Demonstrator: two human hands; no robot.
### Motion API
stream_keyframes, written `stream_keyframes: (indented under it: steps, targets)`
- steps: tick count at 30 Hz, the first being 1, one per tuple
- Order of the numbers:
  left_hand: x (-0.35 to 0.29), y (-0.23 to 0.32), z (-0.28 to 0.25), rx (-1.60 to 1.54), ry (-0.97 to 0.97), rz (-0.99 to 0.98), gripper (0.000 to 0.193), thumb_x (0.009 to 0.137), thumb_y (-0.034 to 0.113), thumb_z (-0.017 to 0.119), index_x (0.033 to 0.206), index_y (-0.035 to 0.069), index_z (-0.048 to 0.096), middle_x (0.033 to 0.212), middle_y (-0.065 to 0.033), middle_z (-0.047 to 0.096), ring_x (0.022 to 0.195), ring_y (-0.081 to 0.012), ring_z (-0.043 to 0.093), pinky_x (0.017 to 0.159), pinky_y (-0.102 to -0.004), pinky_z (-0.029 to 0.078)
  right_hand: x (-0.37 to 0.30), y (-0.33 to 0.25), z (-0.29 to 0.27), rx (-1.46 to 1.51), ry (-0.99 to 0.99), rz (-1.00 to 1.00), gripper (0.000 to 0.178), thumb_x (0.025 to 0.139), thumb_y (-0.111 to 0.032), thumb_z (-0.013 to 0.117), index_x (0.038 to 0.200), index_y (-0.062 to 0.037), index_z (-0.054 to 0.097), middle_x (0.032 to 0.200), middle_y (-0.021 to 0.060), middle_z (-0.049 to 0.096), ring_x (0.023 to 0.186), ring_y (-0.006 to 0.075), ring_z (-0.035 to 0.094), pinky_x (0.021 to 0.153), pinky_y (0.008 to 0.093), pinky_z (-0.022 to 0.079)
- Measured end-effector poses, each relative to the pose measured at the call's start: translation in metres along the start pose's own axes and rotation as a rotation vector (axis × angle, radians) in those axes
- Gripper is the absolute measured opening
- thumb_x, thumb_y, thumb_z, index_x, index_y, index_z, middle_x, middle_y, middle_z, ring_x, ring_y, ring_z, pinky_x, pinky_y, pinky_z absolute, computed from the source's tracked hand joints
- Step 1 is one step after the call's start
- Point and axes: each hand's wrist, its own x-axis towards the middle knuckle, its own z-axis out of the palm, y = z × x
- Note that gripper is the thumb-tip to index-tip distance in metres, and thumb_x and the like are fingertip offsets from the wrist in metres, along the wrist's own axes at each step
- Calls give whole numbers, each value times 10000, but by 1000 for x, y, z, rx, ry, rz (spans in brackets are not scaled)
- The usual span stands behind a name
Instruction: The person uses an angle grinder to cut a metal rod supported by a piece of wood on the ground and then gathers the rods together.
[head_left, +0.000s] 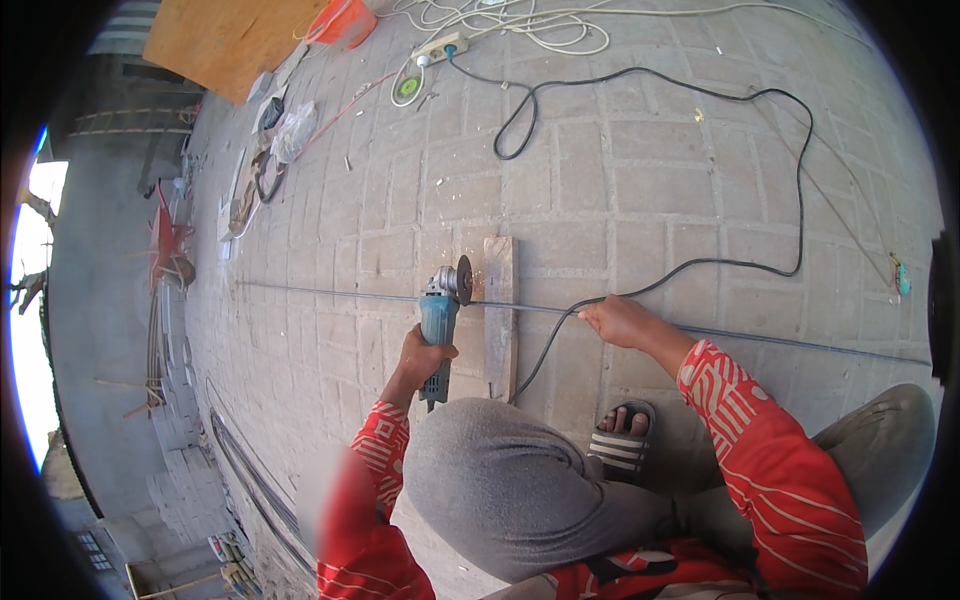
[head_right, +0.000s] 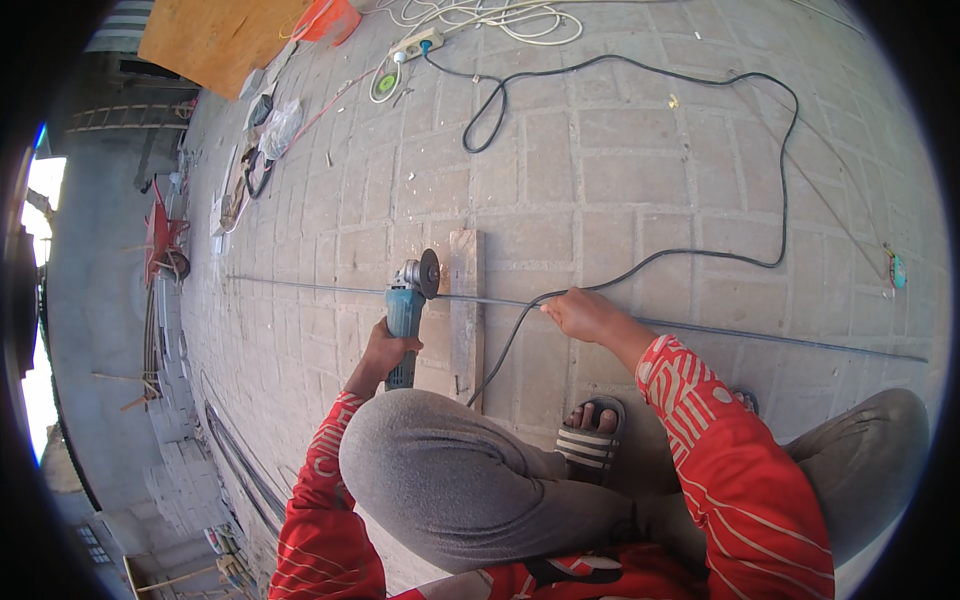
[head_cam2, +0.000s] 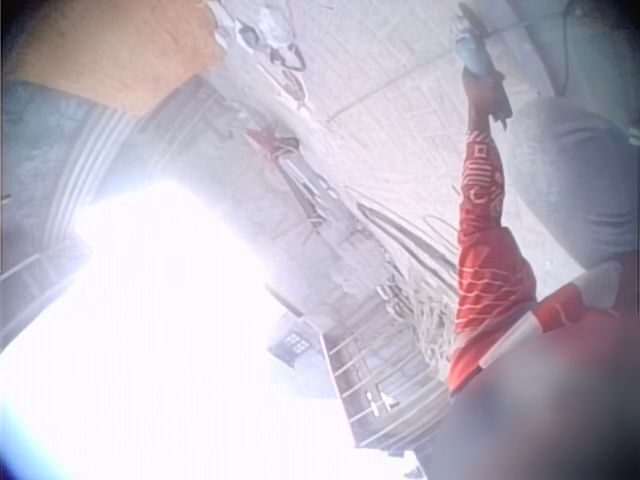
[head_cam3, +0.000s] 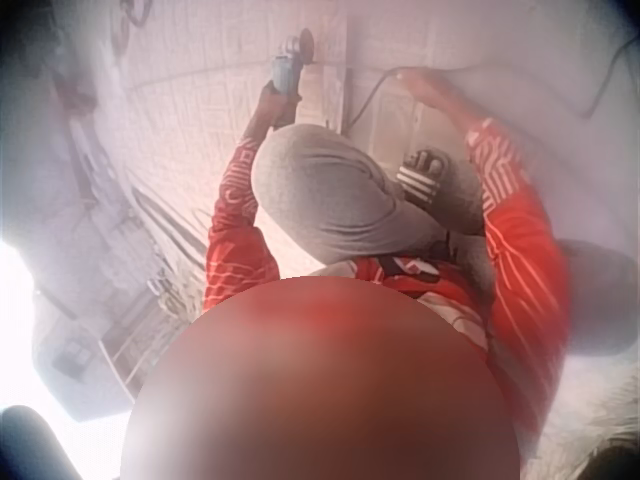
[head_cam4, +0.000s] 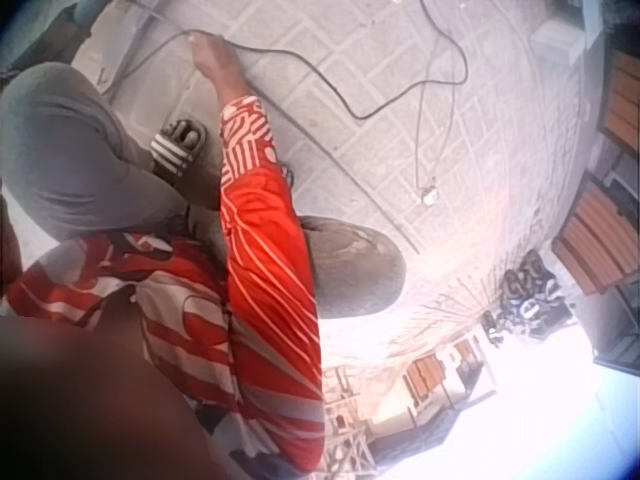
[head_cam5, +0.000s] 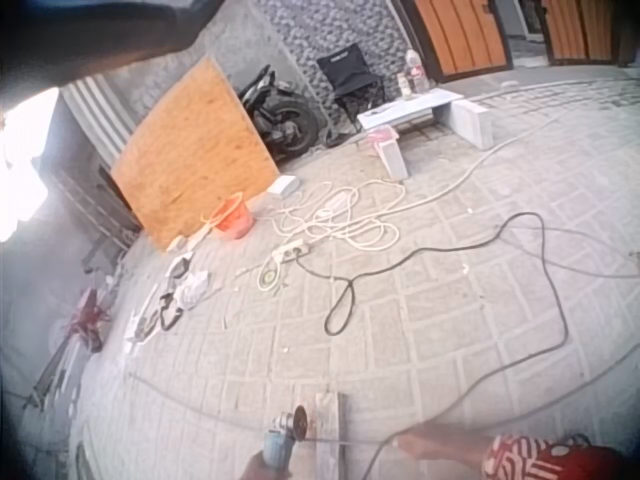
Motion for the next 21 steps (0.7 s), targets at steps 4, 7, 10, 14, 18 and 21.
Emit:
stream_keyframes:
  steps: [4, 7, 10, 14, 18, 21]
  targets:
    - [2, -5, -1, 11, 3, -7, 509, 633, 118, 794, 1066, -67, 601, 872, -123, 669, 748, -222, 646, 687, -364, 530, 0, 0, 2, 5, 13, -8, 428, 1027, -362, 487, 866, -15, 679, 821, 266, 664, 806, 466, 649, 721, 544, 507]
    - [3, -11, -4, 26, 8, -8, 515, 631, 121, 799, 1067, -68, 601, 876, -127, 672, 759, -225, 651, 697, -366, 534, 2, 3, 5, -6, 25, -31, 411, 1021, -356, 497, 872, -21, 684, 817, 267, 664, 804, 463, 650, 716, 541, 510]
    - [1, -9, -2, -21, -12, -5, 517, 627, 122, 802, 1066, -64, 602, 876, -127, 673, 766, -228, 653, 705, -369, 536, 2, 9, 10, -9, 53, -51, 391, 1014, -349, 507, 881, -32, 693, 814, 263, 665, 798, 459, 652, 712, 538, 513]
    - [-2, -9, -5, 13, 0, -2, 508, 629, 117, 800, 1065, -56, 604, 878, -122, 674, 770, -224, 654, 702, -367, 535, 1, 8, 10, -15, 87, -64, 371, 1009, -340, 514, 891, -43, 702, 811, 258, 668, 788, 454, 653, 707, 537, 513]
    - [-4, -7, -6, -9, -26, -12, 506, 633, 117, 795, 1068, -57, 603, 875, -119, 672, 765, -220, 652, 695, -363, 532, 1, 8, 9, -11, 73, -55, 370, 1009, -341, 514, 895, -44, 702, 811, 258, 668, 786, 456, 652, 706, 539, 511]
    - [-5, -1, -2, 1, -20, 20, 502, 636, 117, 791, 1068, -56, 604, 872, -116, 669, 757, -217, 647, 694, -364, 530, 0, 8, 7, -16, 55, -29, 373, 1010, -346, 513, 895, -44, 701, 810, 258, 667, 786, 459, 651, 709, 540, 511]
